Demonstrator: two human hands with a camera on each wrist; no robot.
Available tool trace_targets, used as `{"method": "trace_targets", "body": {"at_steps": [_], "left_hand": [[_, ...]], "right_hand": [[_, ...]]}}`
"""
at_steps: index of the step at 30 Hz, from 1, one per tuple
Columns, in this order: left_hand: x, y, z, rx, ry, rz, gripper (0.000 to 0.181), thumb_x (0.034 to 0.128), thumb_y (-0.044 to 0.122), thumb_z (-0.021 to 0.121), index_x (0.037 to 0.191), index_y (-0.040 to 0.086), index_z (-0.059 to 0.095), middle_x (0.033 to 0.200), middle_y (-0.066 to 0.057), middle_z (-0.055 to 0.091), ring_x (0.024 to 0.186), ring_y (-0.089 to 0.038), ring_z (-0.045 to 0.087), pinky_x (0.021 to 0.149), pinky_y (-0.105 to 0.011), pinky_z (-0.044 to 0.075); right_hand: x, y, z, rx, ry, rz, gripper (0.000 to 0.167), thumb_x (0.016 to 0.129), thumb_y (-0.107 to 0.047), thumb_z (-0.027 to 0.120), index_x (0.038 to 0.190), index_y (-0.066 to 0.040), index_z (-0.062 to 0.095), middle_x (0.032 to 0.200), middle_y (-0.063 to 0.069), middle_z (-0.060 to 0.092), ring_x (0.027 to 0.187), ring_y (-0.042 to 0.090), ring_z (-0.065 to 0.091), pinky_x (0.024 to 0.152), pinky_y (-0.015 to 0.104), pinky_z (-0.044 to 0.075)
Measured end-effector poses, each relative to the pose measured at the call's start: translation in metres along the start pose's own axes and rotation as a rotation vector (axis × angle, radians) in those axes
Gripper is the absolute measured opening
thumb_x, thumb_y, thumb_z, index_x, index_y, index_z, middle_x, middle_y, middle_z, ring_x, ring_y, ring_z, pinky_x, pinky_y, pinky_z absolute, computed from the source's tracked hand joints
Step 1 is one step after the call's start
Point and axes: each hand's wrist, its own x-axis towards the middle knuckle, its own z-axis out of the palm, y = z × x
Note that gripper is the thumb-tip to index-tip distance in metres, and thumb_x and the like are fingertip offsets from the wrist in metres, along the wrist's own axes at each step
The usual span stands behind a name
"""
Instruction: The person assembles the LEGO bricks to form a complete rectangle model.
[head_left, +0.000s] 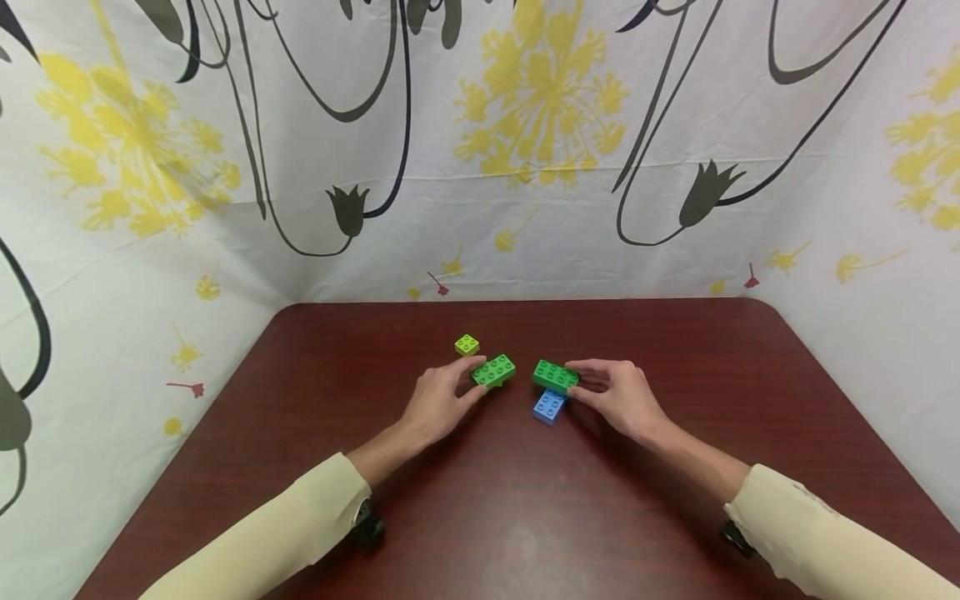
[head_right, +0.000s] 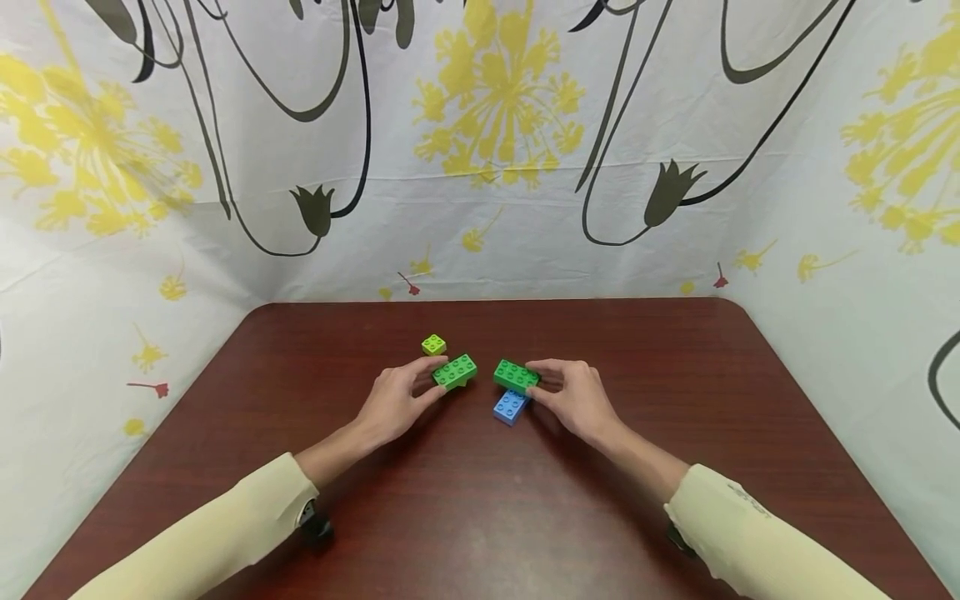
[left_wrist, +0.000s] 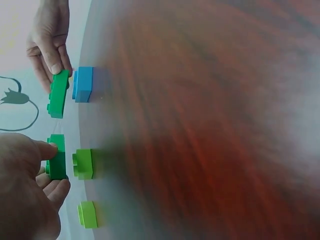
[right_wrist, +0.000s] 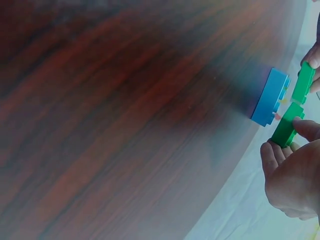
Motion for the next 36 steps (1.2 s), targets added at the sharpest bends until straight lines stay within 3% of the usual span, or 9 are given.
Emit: {"method": "trace_targets", "body": {"at_steps": [19,30,36], "left_hand": [[-0.036,-0.009,-0.008,-0.037,-0.066,0.027,0.050,0.1000,0.017,0.078,0.147,0.011,0.063,0.143,-0.005,0.067,0.121,-0.020,0.070,0.101,-0.044,0.057],[-0.051,-0.012,-0.012,-0.064,-0.109,0.053,0.049,0.1002,0.013,0.077,0.147,0.011,0.063,0.144,-0.005,0.066,0.120,-0.020,0.071,0.101,-0.042,0.058],[-0.058,-0.015,-0.011,-0.071,-0.148,0.068,0.050,0.1002,0.012,0.076,0.148,0.010,0.062,0.145,-0.004,0.066,0.122,-0.018,0.070,0.101,-0.039,0.057]], "right_hand": [[-0.021,-0.006,0.002,0.005,-0.033,-0.059,0.037,0.093,-0.003,0.082,0.129,-0.004,0.075,0.126,0.016,0.075,0.111,0.032,0.075,0.089,0.042,0.062],[-0.035,-0.004,0.005,0.025,-0.059,-0.096,0.039,0.089,-0.001,0.085,0.127,-0.006,0.077,0.123,0.015,0.075,0.107,0.027,0.077,0.087,0.037,0.063],[-0.042,-0.002,0.008,0.042,-0.092,-0.075,0.039,0.089,-0.001,0.085,0.127,-0.007,0.077,0.125,0.014,0.075,0.109,0.026,0.076,0.088,0.036,0.062]]}}
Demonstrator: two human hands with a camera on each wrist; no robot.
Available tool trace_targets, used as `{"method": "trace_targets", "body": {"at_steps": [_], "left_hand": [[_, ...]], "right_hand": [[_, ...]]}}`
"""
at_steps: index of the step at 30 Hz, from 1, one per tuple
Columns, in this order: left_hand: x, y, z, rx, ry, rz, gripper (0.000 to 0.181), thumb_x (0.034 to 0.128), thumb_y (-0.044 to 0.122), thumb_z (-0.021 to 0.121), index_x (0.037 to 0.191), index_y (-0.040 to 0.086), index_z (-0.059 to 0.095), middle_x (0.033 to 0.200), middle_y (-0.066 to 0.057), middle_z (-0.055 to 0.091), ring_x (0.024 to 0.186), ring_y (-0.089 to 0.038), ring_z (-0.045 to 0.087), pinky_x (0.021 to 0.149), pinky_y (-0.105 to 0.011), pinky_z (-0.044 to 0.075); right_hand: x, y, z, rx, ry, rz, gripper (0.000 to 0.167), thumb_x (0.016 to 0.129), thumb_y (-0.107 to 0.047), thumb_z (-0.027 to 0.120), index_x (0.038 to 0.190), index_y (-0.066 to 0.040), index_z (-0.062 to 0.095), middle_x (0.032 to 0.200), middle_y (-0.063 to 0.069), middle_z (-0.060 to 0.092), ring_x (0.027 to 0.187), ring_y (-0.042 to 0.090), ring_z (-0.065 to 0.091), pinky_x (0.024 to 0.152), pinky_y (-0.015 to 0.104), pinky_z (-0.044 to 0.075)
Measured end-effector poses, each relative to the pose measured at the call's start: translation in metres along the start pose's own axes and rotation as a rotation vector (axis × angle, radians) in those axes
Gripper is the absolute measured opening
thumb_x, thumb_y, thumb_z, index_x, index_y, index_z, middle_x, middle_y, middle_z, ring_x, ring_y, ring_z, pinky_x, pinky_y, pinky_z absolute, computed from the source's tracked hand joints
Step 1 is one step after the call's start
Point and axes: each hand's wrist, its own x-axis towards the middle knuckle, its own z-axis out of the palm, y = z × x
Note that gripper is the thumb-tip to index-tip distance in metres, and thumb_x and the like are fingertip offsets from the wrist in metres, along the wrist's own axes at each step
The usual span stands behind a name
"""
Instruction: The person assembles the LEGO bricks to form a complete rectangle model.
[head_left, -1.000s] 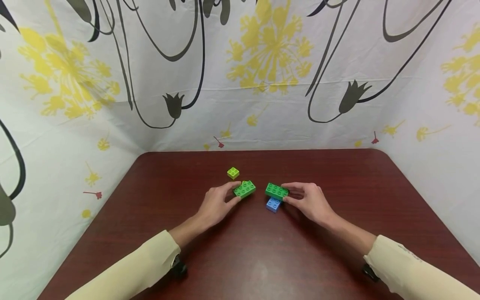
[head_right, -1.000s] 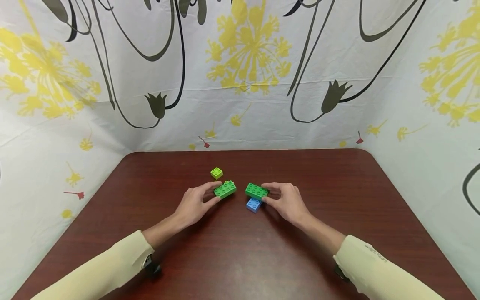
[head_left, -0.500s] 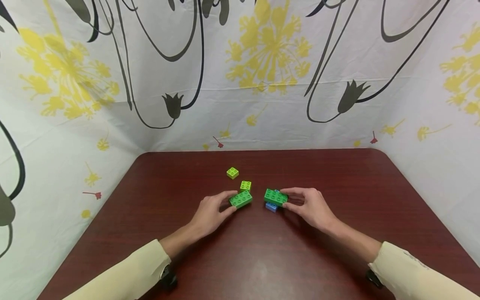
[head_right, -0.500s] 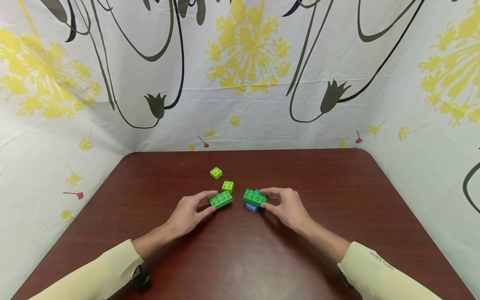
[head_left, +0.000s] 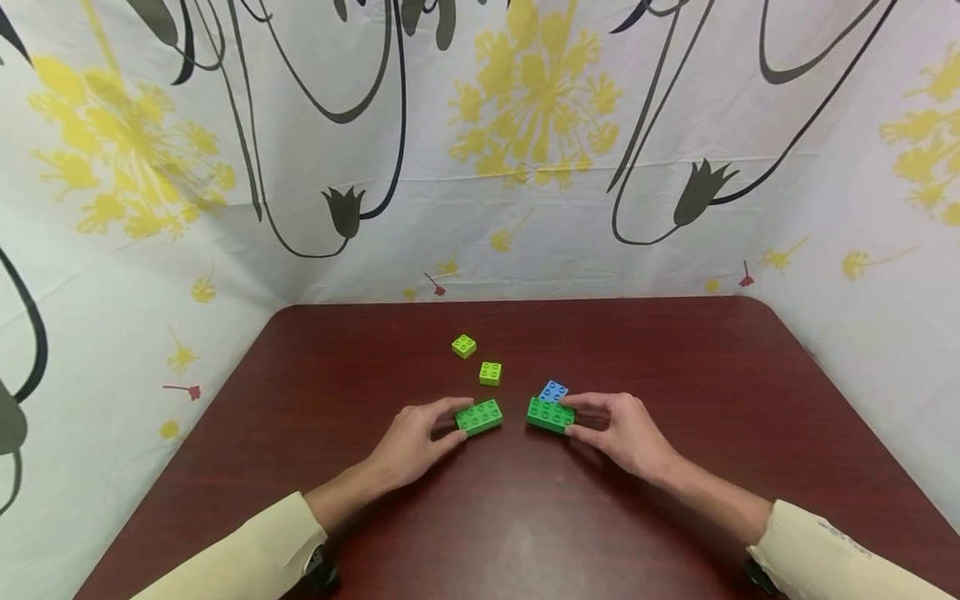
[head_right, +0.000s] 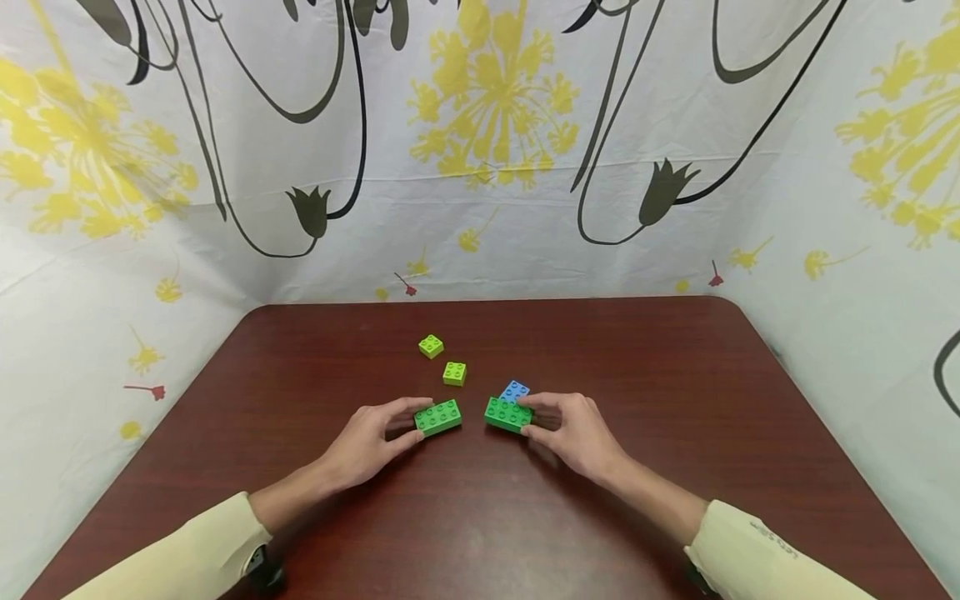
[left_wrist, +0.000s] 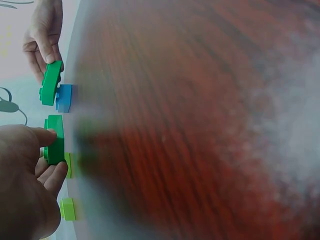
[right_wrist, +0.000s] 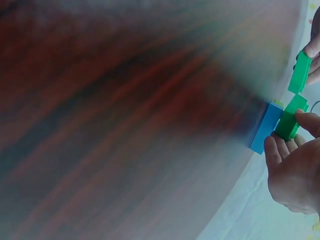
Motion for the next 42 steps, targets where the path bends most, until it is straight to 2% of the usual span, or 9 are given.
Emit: {"method": "trace_targets", "body": {"at_steps": [10,23,30,36,42], "left_hand": [[-0.005,-0.002,0.002,0.008,-0.035,0.029,0.048,0.0999,0.011,0.077,0.146,0.011,0.063,0.144,-0.004,0.066,0.124,-0.018,0.069,0.102,-0.042,0.057],[-0.010,-0.002,0.005,-0.014,-0.074,0.031,0.049,0.0994,0.009,0.077,0.147,0.012,0.063,0.142,-0.001,0.067,0.122,-0.012,0.068,0.101,-0.036,0.057],[-0.010,-0.002,0.005,-0.019,-0.097,0.049,0.049,0.0997,0.009,0.076,0.146,0.013,0.063,0.140,0.004,0.068,0.119,-0.006,0.068,0.101,-0.033,0.056],[-0.010,-0.001,0.005,-0.026,-0.135,0.071,0.048,0.1007,0.009,0.075,0.147,0.014,0.063,0.141,0.006,0.067,0.119,-0.006,0.068,0.102,-0.032,0.056],[-0.009,0.000,0.005,-0.031,-0.146,0.072,0.048,0.1009,0.011,0.075,0.147,0.014,0.063,0.141,0.006,0.067,0.117,-0.006,0.068,0.102,-0.032,0.056]], "right_hand": [[-0.008,-0.002,0.002,0.027,-0.021,0.005,0.038,0.089,-0.003,0.085,0.126,-0.009,0.077,0.124,0.009,0.075,0.110,0.025,0.076,0.090,0.035,0.062],[-0.014,-0.001,0.008,0.062,-0.077,0.005,0.036,0.090,-0.004,0.084,0.125,-0.007,0.077,0.124,0.010,0.075,0.112,0.024,0.075,0.091,0.036,0.062],[-0.014,-0.001,0.009,0.055,-0.109,0.004,0.035,0.091,-0.003,0.083,0.125,-0.009,0.077,0.125,0.009,0.075,0.115,0.026,0.073,0.093,0.038,0.061],[-0.013,-0.002,0.012,0.041,-0.119,-0.006,0.036,0.091,-0.003,0.083,0.126,-0.009,0.077,0.126,0.008,0.075,0.118,0.027,0.072,0.094,0.039,0.060],[-0.011,-0.003,0.013,0.022,-0.118,-0.008,0.037,0.091,-0.001,0.083,0.126,-0.008,0.077,0.126,0.009,0.075,0.117,0.027,0.073,0.094,0.040,0.060]]}}
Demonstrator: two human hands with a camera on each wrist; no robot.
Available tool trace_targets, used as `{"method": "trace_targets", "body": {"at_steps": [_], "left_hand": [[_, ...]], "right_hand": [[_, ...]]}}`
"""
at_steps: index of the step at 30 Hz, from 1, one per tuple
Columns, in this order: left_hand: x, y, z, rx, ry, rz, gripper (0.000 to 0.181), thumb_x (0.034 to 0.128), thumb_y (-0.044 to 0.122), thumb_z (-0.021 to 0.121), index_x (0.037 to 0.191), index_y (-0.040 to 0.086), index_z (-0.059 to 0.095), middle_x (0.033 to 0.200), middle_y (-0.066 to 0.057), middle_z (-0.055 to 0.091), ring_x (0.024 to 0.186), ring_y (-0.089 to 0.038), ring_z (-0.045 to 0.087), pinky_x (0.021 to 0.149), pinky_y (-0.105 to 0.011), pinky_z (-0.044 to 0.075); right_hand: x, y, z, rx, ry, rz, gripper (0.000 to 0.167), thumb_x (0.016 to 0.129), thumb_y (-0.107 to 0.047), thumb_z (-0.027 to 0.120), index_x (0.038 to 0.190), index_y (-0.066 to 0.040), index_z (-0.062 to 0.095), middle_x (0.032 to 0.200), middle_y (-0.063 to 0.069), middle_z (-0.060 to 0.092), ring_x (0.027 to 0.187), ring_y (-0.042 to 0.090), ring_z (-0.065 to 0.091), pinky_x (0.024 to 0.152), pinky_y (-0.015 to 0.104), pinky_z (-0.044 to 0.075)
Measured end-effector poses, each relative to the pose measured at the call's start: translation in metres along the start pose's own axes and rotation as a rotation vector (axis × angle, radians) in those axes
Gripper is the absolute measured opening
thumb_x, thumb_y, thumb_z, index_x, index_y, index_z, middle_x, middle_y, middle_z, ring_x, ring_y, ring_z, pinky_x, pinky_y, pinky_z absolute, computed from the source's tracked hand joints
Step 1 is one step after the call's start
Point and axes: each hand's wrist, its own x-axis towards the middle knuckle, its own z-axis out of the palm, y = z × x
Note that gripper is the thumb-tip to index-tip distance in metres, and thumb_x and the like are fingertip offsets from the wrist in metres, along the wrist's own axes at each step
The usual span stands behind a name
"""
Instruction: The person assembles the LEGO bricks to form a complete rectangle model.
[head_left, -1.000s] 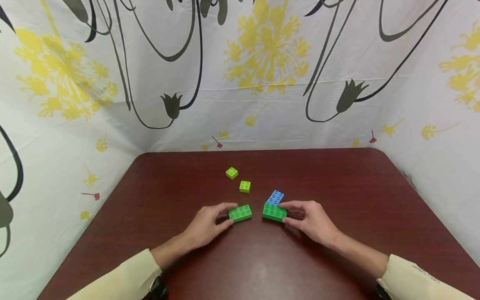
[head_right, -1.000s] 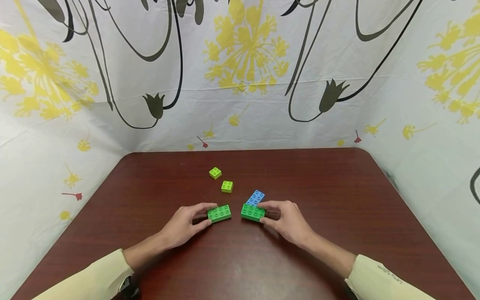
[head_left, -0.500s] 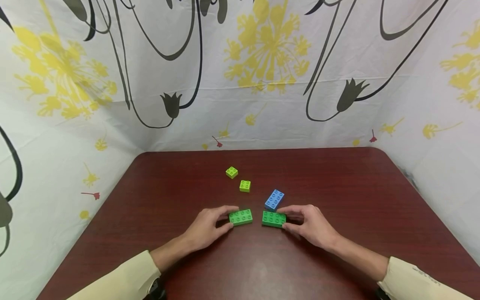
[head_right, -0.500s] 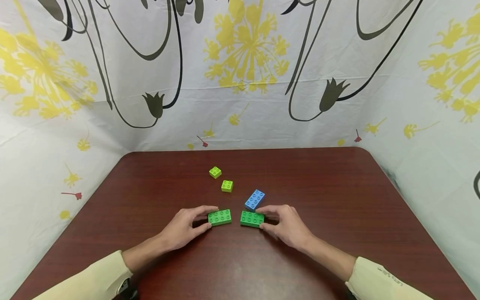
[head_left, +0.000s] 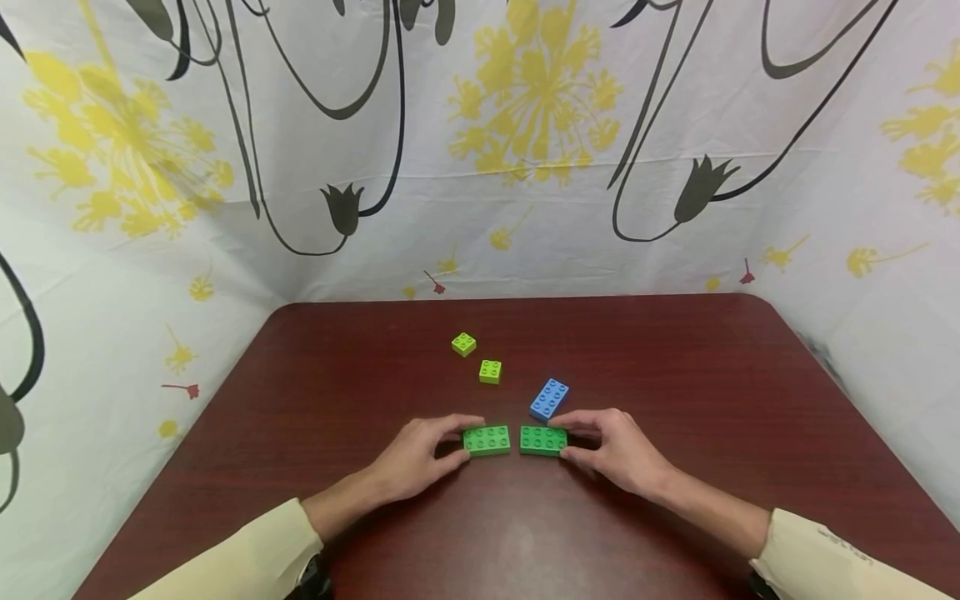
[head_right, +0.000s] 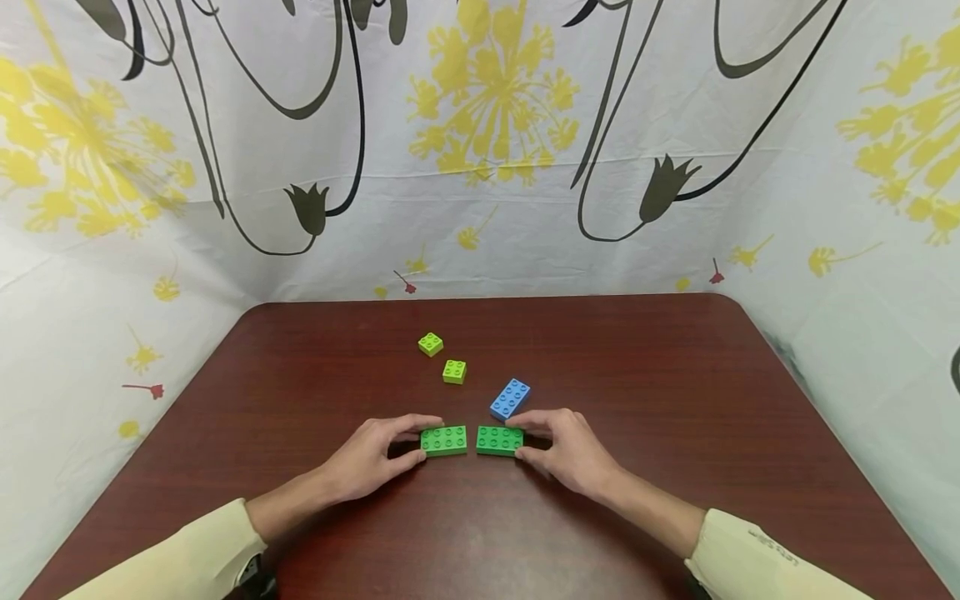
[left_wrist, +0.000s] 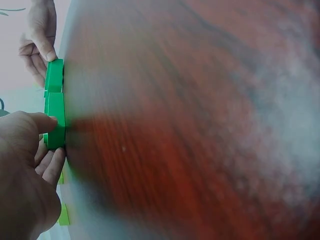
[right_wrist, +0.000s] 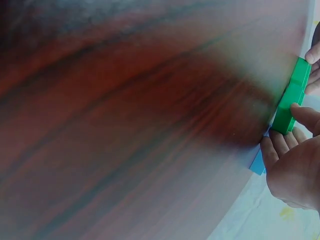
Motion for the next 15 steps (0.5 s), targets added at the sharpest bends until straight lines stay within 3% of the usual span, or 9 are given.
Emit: {"method": "trace_targets", "body": {"at_steps": [15], "left_hand": [[0.0044,-0.0009,0.0008,-0.010,-0.011,0.005,0.047,0.1011,0.010,0.075,0.146,0.014,0.062,0.141,0.005,0.067,0.117,-0.005,0.068,0.102,-0.028,0.055]], "right_hand": [[0.0039,-0.0006,0.0035,-0.012,0.002,-0.010,0.038,0.089,0.002,0.083,0.125,-0.005,0.076,0.125,0.010,0.075,0.116,0.026,0.073,0.092,0.038,0.061]]}}
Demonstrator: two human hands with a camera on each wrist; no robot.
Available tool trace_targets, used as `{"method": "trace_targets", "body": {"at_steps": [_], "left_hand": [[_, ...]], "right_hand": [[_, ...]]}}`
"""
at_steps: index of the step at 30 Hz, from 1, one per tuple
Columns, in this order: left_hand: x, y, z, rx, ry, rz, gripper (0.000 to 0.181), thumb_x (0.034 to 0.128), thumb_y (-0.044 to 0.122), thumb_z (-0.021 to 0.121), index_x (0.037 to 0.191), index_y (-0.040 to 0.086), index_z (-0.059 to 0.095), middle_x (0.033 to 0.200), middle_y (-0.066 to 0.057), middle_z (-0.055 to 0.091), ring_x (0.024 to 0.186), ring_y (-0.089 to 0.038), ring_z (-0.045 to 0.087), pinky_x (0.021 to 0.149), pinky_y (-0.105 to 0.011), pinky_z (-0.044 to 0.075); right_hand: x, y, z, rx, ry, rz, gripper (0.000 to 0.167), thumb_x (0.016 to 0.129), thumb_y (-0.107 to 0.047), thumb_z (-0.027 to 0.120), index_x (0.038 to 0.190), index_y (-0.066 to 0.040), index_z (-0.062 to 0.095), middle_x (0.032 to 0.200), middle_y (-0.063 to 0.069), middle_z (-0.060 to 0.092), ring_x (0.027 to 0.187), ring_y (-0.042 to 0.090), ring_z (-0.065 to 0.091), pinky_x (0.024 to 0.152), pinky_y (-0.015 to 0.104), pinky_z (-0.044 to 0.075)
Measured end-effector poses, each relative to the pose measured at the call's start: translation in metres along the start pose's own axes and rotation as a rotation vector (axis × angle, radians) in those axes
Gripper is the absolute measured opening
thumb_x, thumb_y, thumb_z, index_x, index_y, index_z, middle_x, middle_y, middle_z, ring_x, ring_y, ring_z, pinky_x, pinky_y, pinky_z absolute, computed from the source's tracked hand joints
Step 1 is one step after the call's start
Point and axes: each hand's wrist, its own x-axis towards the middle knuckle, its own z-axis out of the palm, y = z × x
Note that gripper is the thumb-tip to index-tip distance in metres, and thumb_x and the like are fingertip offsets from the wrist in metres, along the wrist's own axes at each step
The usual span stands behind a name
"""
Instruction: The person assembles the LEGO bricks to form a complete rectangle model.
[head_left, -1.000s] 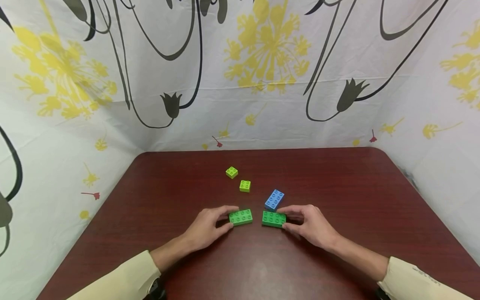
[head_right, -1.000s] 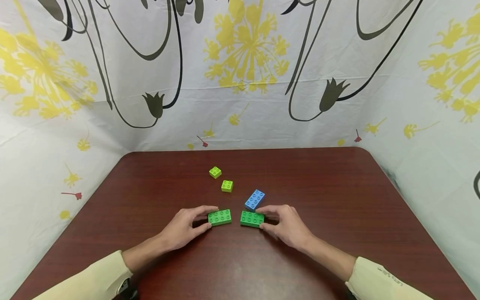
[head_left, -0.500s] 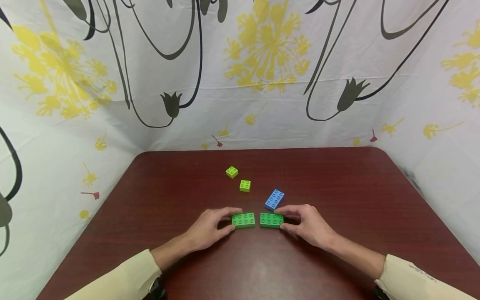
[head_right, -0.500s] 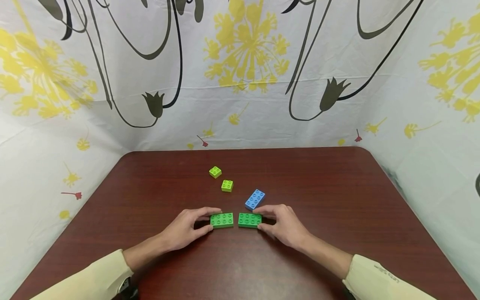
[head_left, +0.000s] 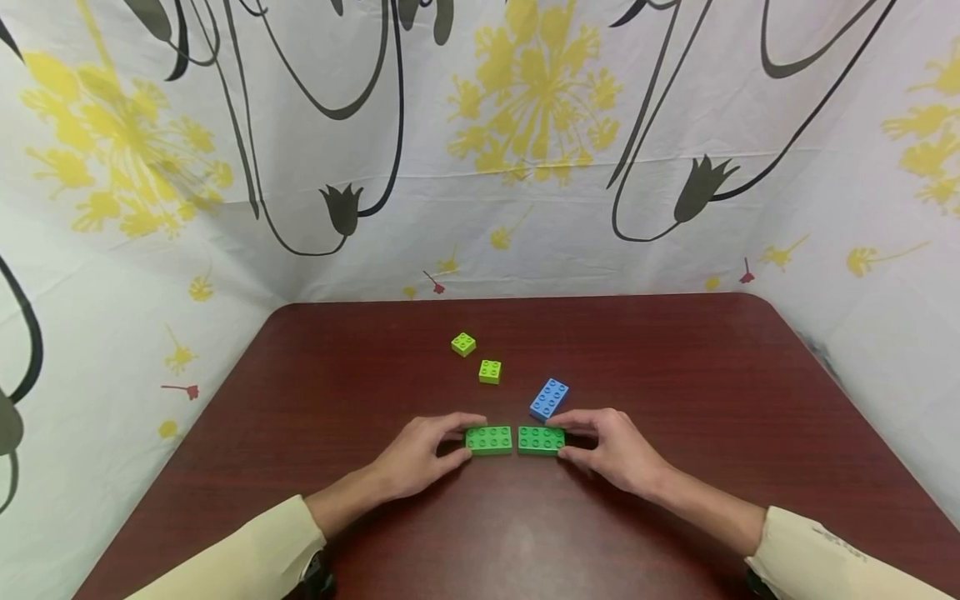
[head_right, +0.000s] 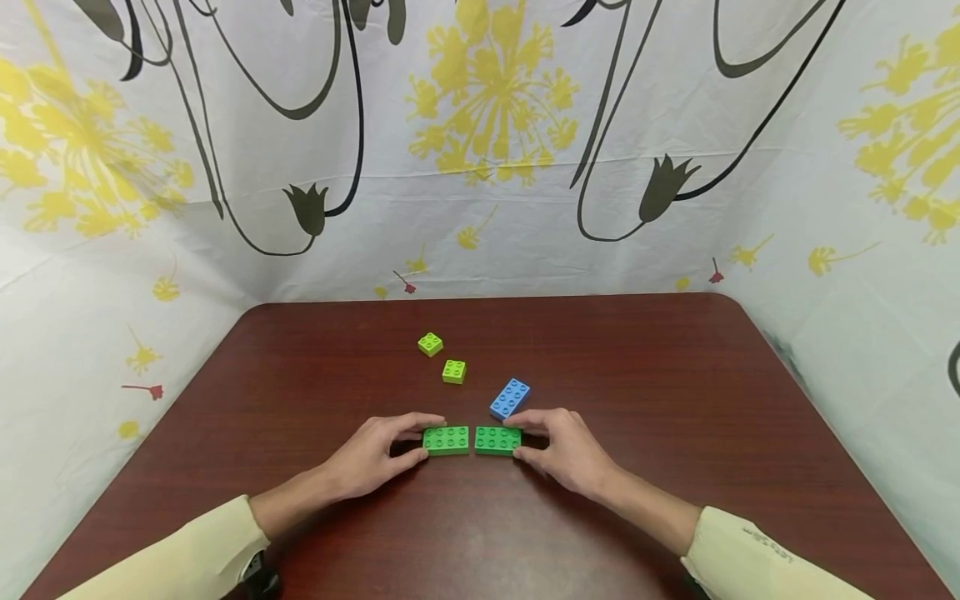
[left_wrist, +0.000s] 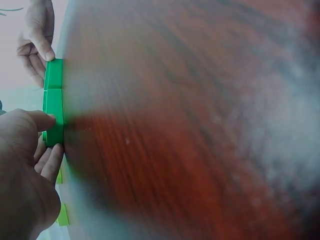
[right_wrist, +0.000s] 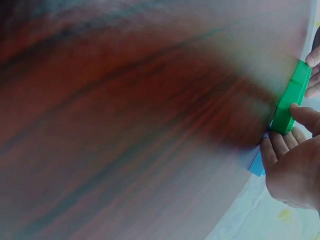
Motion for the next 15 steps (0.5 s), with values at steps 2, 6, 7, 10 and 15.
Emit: {"method": "trace_targets", "body": {"at_steps": [2,6,7,10,15], "left_hand": [[0.0006,-0.0003,0.0000,0.003,-0.002,0.005,0.047,0.1010,0.009,0.075,0.146,0.013,0.062,0.141,0.005,0.067,0.117,-0.005,0.068,0.101,-0.028,0.055],[0.0014,-0.0008,-0.0002,0.003,-0.004,0.011,0.047,0.1008,0.009,0.075,0.146,0.013,0.062,0.141,0.006,0.067,0.117,-0.004,0.068,0.102,-0.028,0.055],[0.0014,-0.0011,-0.0001,0.003,-0.005,0.013,0.047,0.1007,0.009,0.075,0.146,0.014,0.062,0.141,0.006,0.067,0.117,-0.004,0.068,0.102,-0.028,0.055],[0.0016,-0.0011,0.0000,-0.005,-0.008,0.010,0.048,0.1006,0.009,0.075,0.146,0.015,0.062,0.141,0.006,0.066,0.118,-0.004,0.068,0.102,-0.028,0.055],[0.0022,-0.0006,-0.0001,-0.024,-0.016,0.011,0.049,0.1007,0.008,0.075,0.147,0.014,0.062,0.142,0.006,0.066,0.119,-0.004,0.067,0.102,-0.027,0.054]], "right_hand": [[0.0004,-0.0006,0.0001,-0.001,-0.003,0.002,0.038,0.089,0.001,0.083,0.126,-0.005,0.076,0.125,0.010,0.075,0.116,0.026,0.073,0.092,0.039,0.061],[0.0010,-0.0016,0.0000,-0.003,-0.009,0.008,0.039,0.090,0.001,0.083,0.127,-0.006,0.076,0.126,0.010,0.075,0.117,0.027,0.072,0.093,0.040,0.060],[0.0011,-0.0017,-0.0001,-0.004,-0.009,0.009,0.039,0.090,0.001,0.083,0.127,-0.006,0.076,0.126,0.010,0.075,0.118,0.027,0.072,0.093,0.040,0.060],[0.0013,-0.0020,-0.0001,-0.006,-0.008,0.010,0.039,0.090,0.001,0.083,0.128,-0.005,0.076,0.127,0.011,0.074,0.117,0.027,0.072,0.093,0.040,0.060],[0.0015,-0.0029,0.0001,0.000,-0.011,0.006,0.039,0.090,0.002,0.082,0.128,-0.004,0.075,0.128,0.012,0.074,0.118,0.028,0.072,0.093,0.039,0.061]]}}
